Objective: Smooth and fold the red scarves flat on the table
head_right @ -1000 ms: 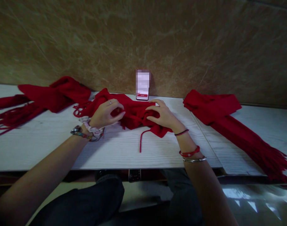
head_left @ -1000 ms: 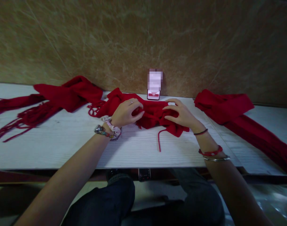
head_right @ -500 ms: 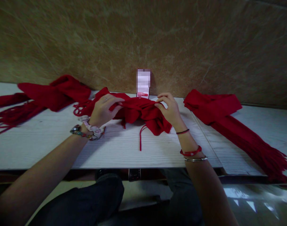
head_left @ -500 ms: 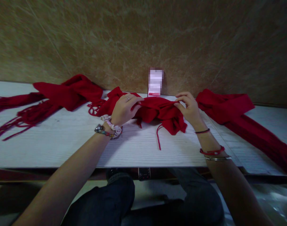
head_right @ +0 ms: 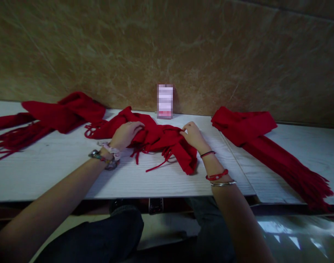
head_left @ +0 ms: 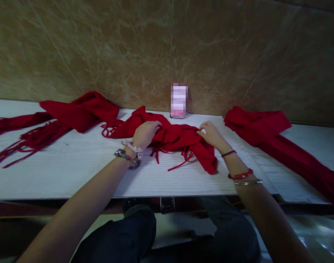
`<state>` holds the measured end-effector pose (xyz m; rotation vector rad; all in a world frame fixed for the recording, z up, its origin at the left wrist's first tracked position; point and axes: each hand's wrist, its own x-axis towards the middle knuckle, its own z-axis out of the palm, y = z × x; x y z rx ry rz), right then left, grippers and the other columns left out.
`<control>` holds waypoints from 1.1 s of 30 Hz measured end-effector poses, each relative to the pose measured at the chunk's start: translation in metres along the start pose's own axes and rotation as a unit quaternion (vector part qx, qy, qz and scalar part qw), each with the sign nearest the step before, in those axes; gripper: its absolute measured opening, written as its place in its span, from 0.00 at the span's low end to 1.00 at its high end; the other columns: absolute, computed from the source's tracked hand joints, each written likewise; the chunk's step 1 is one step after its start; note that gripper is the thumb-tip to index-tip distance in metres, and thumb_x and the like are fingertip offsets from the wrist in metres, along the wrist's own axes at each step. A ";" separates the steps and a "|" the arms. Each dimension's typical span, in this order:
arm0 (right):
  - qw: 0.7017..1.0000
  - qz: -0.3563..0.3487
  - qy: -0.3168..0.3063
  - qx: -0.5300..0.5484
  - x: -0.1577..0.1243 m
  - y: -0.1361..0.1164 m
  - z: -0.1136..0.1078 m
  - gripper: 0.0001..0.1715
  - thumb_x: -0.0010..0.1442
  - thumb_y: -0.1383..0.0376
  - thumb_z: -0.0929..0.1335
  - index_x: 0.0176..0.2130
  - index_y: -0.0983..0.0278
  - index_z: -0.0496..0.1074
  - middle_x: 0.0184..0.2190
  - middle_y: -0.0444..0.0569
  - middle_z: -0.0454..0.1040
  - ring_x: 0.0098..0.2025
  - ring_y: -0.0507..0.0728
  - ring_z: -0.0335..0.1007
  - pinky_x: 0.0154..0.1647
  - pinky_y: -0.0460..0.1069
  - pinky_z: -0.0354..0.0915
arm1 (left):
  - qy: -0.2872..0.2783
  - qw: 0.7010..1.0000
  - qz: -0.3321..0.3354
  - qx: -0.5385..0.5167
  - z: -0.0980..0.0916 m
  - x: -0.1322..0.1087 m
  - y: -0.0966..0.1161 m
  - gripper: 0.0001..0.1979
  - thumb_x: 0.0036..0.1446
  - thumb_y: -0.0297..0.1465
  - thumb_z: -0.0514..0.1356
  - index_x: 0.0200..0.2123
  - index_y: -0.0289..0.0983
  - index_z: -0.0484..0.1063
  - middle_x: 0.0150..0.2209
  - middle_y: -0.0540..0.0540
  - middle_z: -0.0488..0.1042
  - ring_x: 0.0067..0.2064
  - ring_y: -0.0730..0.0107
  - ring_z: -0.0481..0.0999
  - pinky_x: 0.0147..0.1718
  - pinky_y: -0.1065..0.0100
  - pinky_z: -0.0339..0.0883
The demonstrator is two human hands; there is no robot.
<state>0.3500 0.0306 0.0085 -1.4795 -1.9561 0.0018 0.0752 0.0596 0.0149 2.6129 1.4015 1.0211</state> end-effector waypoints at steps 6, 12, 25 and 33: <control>0.993 -0.079 0.083 0.027 -0.004 -0.021 -0.013 0.10 0.52 0.71 0.64 0.35 0.61 0.70 0.41 0.52 0.67 0.47 0.59 0.64 0.51 0.58 0.60 | 0.093 0.992 0.083 0.000 -0.013 -0.003 0.012 0.12 0.58 0.26 0.48 0.40 0.34 0.69 0.39 0.43 0.71 0.42 0.66 0.70 0.43 0.66 0.64; 0.977 -0.200 0.012 0.079 -0.008 -0.046 -0.024 0.09 0.55 0.65 0.65 0.38 0.61 0.71 0.45 0.52 0.66 0.49 0.59 0.63 0.50 0.58 0.62 | 0.015 0.967 0.254 -0.021 -0.028 -0.008 0.030 0.13 0.57 0.35 0.54 0.40 0.33 0.69 0.33 0.45 0.69 0.36 0.68 0.68 0.36 0.69 0.64; 0.980 -0.191 -0.024 0.049 -0.008 -0.042 -0.029 0.03 0.53 0.68 0.67 0.30 0.61 0.71 0.44 0.51 0.66 0.48 0.59 0.64 0.50 0.59 0.61 | -0.008 0.960 0.273 0.059 -0.017 -0.008 0.026 0.20 0.53 0.29 0.58 0.50 0.36 0.65 0.36 0.45 0.71 0.39 0.65 0.68 0.38 0.65 0.60; 0.976 -0.208 -0.028 0.053 -0.010 -0.047 -0.035 0.03 0.51 0.68 0.69 0.27 0.61 0.70 0.44 0.50 0.66 0.47 0.59 0.64 0.50 0.58 0.61 | -0.035 0.947 0.309 0.085 -0.021 -0.012 0.040 0.23 0.58 0.36 0.53 0.56 0.36 0.60 0.32 0.46 0.72 0.38 0.65 0.67 0.38 0.64 0.56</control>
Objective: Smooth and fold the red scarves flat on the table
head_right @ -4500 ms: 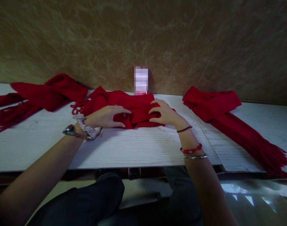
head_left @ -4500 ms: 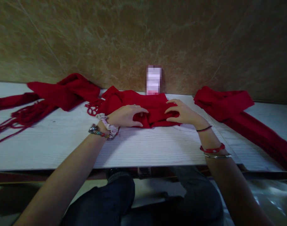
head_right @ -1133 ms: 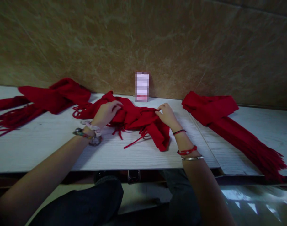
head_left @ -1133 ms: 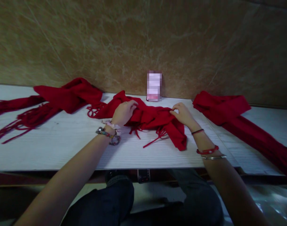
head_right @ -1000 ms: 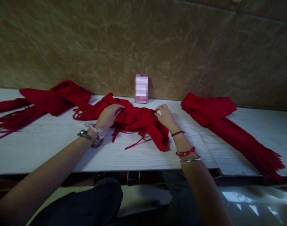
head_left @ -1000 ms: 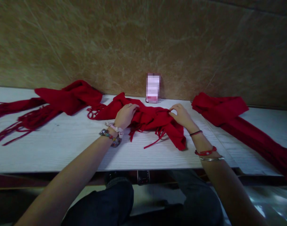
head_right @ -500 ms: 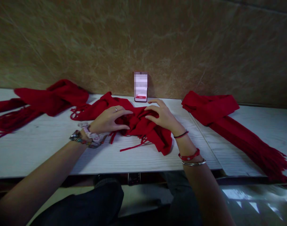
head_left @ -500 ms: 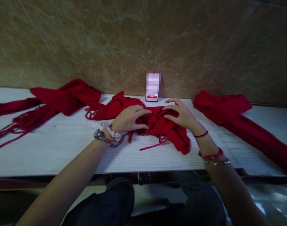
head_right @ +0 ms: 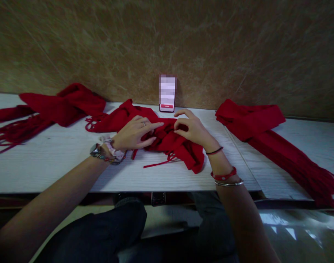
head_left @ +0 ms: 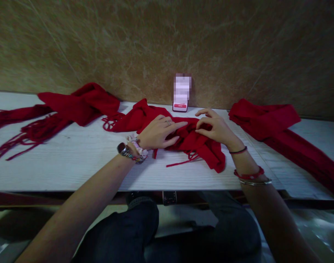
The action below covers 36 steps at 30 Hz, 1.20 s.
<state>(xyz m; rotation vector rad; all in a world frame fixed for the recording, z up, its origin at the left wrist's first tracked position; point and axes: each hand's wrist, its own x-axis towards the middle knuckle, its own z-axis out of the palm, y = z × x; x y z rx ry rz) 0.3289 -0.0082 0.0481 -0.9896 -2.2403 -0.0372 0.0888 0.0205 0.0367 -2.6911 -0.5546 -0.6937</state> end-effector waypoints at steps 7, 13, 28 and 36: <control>1.000 -0.010 -0.007 -0.001 -0.001 0.003 0.004 0.11 0.46 0.62 0.72 0.34 0.60 0.73 0.45 0.50 0.65 0.49 0.61 0.63 0.52 0.61 0.61 | -0.004 0.997 -0.051 0.049 0.006 0.001 -0.001 0.31 0.53 0.39 0.59 0.58 0.36 0.55 0.37 0.45 0.73 0.42 0.62 0.67 0.40 0.64 0.55; 0.999 -0.017 0.024 0.027 0.002 -0.002 0.004 0.01 0.50 0.66 0.70 0.27 0.61 0.74 0.42 0.49 0.67 0.47 0.59 0.65 0.50 0.59 0.62 | 0.054 0.996 -0.050 0.048 0.004 0.001 0.000 0.20 0.57 0.28 0.55 0.54 0.33 0.62 0.34 0.46 0.74 0.39 0.64 0.69 0.39 0.63 0.58; 0.927 0.195 0.321 0.018 -0.013 0.079 -0.018 0.12 0.59 0.58 0.61 0.32 0.62 0.68 0.32 0.49 0.67 0.38 0.58 0.66 0.40 0.58 0.64 | 0.300 0.888 -0.341 0.069 -0.019 -0.020 -0.048 0.14 0.58 0.30 0.53 0.48 0.37 0.60 0.34 0.49 0.71 0.38 0.67 0.68 0.39 0.61 0.63; 0.967 0.188 0.151 -0.083 -0.016 0.070 0.009 0.07 0.48 0.75 0.66 0.26 0.63 0.69 0.30 0.50 0.68 0.36 0.58 0.66 0.41 0.57 0.64 | 0.079 0.933 -0.348 0.042 0.010 -0.022 -0.050 0.23 0.48 0.21 0.50 0.48 0.35 0.67 0.38 0.40 0.71 0.40 0.58 0.70 0.39 0.59 0.63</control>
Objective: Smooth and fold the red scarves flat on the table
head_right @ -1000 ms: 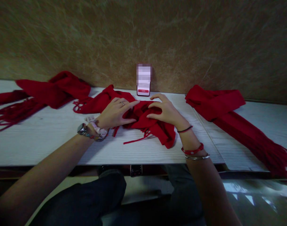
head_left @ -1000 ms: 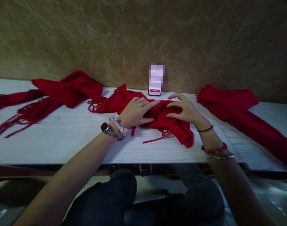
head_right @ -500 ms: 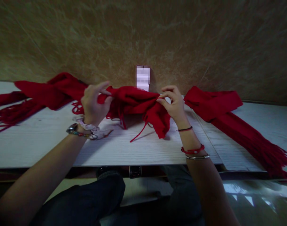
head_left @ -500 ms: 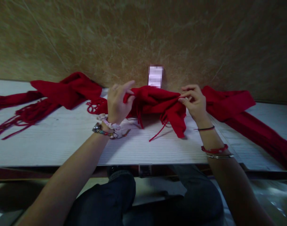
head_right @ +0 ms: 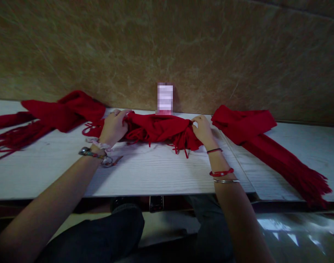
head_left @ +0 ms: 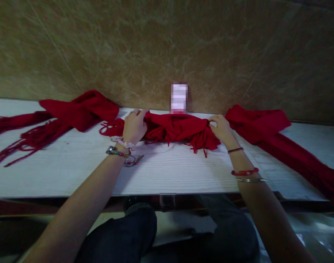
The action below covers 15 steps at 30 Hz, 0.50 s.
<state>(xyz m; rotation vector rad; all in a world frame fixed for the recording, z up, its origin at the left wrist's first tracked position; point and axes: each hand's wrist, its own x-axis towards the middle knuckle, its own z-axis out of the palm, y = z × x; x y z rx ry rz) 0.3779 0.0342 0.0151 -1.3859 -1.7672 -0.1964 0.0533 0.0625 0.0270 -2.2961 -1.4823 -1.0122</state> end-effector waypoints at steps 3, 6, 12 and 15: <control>0.996 -0.037 0.074 0.015 0.002 -0.017 -0.014 0.11 0.50 0.75 0.63 0.31 0.62 0.71 0.36 0.51 0.68 0.42 0.59 0.65 0.44 0.58 0.64 | 0.044 0.993 0.084 -0.064 -0.005 -0.002 0.014 0.20 0.52 0.22 0.49 0.48 0.34 0.67 0.41 0.40 0.68 0.43 0.61 0.68 0.42 0.61 0.63; 0.989 -0.111 0.081 0.047 0.002 -0.042 -0.026 0.12 0.53 0.72 0.63 0.36 0.60 0.71 0.40 0.50 0.68 0.45 0.59 0.65 0.47 0.59 0.63 | 0.003 0.976 0.200 -0.092 -0.004 -0.005 0.029 0.16 0.57 0.28 0.52 0.48 0.35 0.67 0.41 0.41 0.68 0.44 0.63 0.67 0.43 0.61 0.63; 0.977 -0.201 -0.069 -0.015 -0.008 -0.063 -0.013 0.15 0.52 0.63 0.68 0.43 0.57 0.71 0.47 0.52 0.66 0.51 0.63 0.60 0.51 0.65 0.59 | -0.038 0.970 0.231 -0.070 0.001 -0.010 0.036 0.24 0.55 0.38 0.58 0.53 0.34 0.62 0.42 0.40 0.69 0.44 0.61 0.67 0.43 0.61 0.62; 0.974 -0.207 -0.083 -0.030 -0.009 -0.059 -0.006 0.12 0.52 0.63 0.69 0.40 0.59 0.72 0.47 0.52 0.65 0.52 0.63 0.60 0.51 0.64 0.58 | -0.062 0.968 0.233 -0.071 -0.002 -0.009 0.034 0.30 0.53 0.41 0.59 0.56 0.36 0.58 0.45 0.40 0.68 0.46 0.59 0.66 0.45 0.59 0.61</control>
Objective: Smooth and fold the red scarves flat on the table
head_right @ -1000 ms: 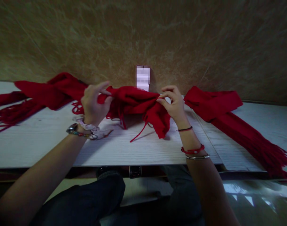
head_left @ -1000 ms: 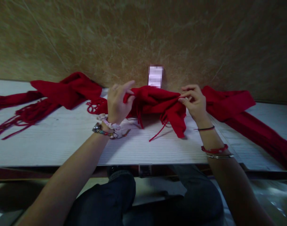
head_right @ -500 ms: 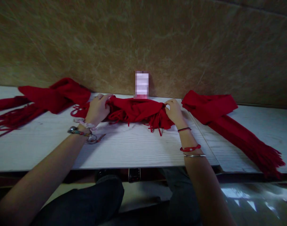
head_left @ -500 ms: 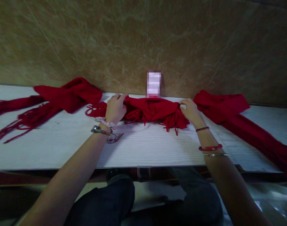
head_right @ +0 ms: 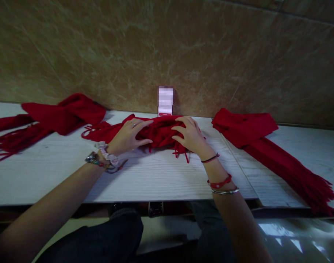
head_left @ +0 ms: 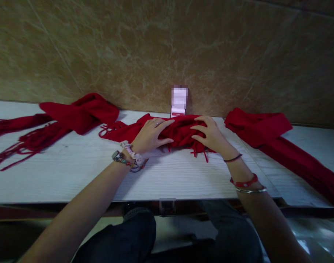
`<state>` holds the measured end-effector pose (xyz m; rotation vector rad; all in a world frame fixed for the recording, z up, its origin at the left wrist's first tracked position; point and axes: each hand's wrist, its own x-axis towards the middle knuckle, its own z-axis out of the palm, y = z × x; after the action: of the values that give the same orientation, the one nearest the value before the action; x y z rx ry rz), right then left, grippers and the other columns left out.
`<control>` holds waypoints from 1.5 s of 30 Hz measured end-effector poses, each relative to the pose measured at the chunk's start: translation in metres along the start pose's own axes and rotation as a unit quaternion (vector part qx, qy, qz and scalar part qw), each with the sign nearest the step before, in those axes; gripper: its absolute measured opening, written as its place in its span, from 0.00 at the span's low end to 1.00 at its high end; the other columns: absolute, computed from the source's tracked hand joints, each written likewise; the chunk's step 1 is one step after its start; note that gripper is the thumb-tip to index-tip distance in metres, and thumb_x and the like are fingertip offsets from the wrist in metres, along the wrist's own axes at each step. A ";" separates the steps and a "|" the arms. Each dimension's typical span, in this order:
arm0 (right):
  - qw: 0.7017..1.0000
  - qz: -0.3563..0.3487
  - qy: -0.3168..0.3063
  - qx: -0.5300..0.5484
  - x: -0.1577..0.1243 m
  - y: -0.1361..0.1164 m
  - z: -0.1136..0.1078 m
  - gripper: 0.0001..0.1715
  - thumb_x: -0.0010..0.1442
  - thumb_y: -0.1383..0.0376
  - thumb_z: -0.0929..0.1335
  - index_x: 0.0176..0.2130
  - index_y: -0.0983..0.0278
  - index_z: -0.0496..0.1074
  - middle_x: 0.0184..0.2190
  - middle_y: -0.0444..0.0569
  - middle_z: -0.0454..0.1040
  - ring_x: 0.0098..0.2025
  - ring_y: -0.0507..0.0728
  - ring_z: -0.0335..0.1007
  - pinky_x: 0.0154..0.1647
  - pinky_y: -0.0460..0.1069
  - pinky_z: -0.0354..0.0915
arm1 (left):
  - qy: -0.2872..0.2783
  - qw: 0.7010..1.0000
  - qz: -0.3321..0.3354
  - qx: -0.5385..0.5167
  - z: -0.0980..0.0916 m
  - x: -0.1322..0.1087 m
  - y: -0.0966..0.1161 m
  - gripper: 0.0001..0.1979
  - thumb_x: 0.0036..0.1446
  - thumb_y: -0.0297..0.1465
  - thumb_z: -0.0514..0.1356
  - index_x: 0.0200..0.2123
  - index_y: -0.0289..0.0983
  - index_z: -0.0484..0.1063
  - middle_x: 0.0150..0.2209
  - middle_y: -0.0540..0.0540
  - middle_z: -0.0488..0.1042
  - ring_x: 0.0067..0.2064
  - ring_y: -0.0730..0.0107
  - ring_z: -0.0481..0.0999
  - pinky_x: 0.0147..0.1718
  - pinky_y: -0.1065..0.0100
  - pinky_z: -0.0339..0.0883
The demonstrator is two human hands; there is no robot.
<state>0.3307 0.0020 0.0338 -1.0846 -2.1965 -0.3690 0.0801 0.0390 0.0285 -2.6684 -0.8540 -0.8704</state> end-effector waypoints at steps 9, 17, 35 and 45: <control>0.996 0.053 0.037 0.055 0.004 -0.002 -0.004 0.05 0.55 0.67 0.66 0.30 0.59 0.72 0.42 0.50 0.67 0.48 0.61 0.62 0.49 0.62 0.59 | 0.053 0.998 -0.042 0.005 -0.004 0.000 0.002 0.25 0.53 0.30 0.57 0.56 0.38 0.59 0.37 0.46 0.69 0.41 0.63 0.68 0.42 0.61 0.59; 0.993 0.079 0.064 0.059 0.005 -0.004 -0.004 0.05 0.56 0.67 0.64 0.30 0.59 0.71 0.40 0.50 0.66 0.46 0.61 0.62 0.48 0.60 0.60 | 0.005 1.000 -0.003 -0.014 0.001 0.002 0.011 0.33 0.52 0.33 0.61 0.60 0.37 0.52 0.40 0.45 0.72 0.46 0.60 0.65 0.45 0.61 0.56; 0.991 0.079 0.089 0.056 0.003 0.002 0.000 0.04 0.55 0.68 0.66 0.28 0.61 0.69 0.39 0.51 0.65 0.45 0.60 0.63 0.48 0.59 0.62 | 0.076 0.996 -0.047 0.012 -0.004 0.001 0.001 0.25 0.55 0.26 0.53 0.57 0.38 0.58 0.36 0.48 0.75 0.43 0.63 0.67 0.45 0.60 0.58; 0.993 0.067 0.078 0.055 0.002 0.004 0.005 0.04 0.55 0.68 0.65 0.29 0.62 0.69 0.39 0.51 0.65 0.44 0.59 0.64 0.46 0.58 0.63 | 0.058 0.997 0.047 0.011 0.006 0.001 0.011 0.28 0.53 0.34 0.60 0.56 0.37 0.59 0.37 0.47 0.74 0.43 0.63 0.67 0.42 0.62 0.59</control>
<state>0.3306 0.0080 0.0316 -1.0967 -1.9722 -0.2604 0.0899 0.0332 0.0244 -2.5869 -0.7013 -0.9768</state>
